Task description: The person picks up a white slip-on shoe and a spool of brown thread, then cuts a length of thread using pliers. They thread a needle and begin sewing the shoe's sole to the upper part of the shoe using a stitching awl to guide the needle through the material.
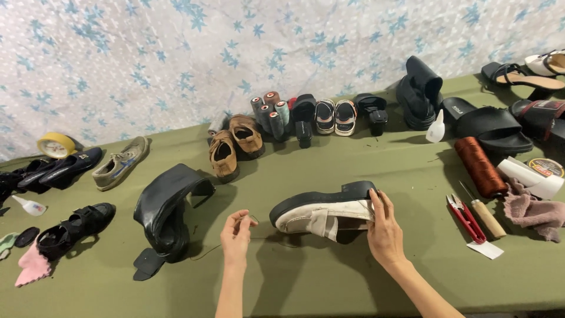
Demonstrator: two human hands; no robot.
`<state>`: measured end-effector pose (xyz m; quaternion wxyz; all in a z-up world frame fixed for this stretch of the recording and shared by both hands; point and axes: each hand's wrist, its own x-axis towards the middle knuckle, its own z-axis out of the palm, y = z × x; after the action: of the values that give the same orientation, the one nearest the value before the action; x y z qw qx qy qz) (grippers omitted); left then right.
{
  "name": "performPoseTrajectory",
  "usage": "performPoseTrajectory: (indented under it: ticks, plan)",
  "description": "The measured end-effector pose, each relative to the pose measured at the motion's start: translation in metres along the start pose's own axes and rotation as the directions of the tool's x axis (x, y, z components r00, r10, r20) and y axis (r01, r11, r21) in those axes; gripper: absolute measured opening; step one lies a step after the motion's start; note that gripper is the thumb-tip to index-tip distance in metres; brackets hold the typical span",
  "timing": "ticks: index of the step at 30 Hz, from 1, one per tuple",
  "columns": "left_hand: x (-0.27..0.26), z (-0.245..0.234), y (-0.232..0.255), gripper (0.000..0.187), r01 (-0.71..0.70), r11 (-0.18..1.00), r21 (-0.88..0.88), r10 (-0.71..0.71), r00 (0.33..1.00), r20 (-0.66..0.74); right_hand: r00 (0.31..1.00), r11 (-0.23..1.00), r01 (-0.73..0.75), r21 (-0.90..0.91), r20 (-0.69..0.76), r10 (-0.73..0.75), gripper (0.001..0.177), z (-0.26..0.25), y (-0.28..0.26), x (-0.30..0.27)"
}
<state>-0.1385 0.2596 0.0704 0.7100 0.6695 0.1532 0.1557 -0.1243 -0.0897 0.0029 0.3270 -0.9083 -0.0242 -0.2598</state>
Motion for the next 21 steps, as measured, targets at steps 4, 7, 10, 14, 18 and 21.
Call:
performPoseTrajectory:
  ticks: [4,7,10,14,18,21]
  plan:
    - [0.012,-0.009,0.023,0.017,0.002,0.999,0.033,-0.005,0.994,0.105,0.998,0.998,-0.038,0.053,-0.038,0.040,0.083,-0.001,0.001,0.000]
    - [0.021,-0.005,0.048,0.023,0.063,0.970,0.235,-0.096,0.987,0.131,0.992,0.995,-0.099,0.003,-0.083,0.098,0.077,-0.003,0.002,0.000]
    - [0.036,0.001,0.055,0.023,0.054,0.909,0.413,-0.139,0.974,0.178,0.984,0.989,-0.148,-0.020,-0.102,0.145,0.077,-0.003,0.003,0.000]
    - [0.068,0.000,0.037,0.024,0.046,0.862,0.504,-0.197,0.948,0.250,0.986,0.990,-0.140,-0.030,-0.095,0.137,0.077,-0.001,0.005,0.001]
    - [0.075,-0.005,0.029,0.053,-0.007,0.673,0.740,-0.186,0.966,0.178,0.983,0.986,-0.165,-0.009,-0.081,0.164,0.077,-0.006,-0.002,0.002]
    - [0.045,0.001,0.050,0.050,-0.020,0.704,0.710,-0.069,0.993,0.098,0.982,0.985,-0.174,0.001,-0.072,0.174,0.077,-0.006,-0.005,0.003]
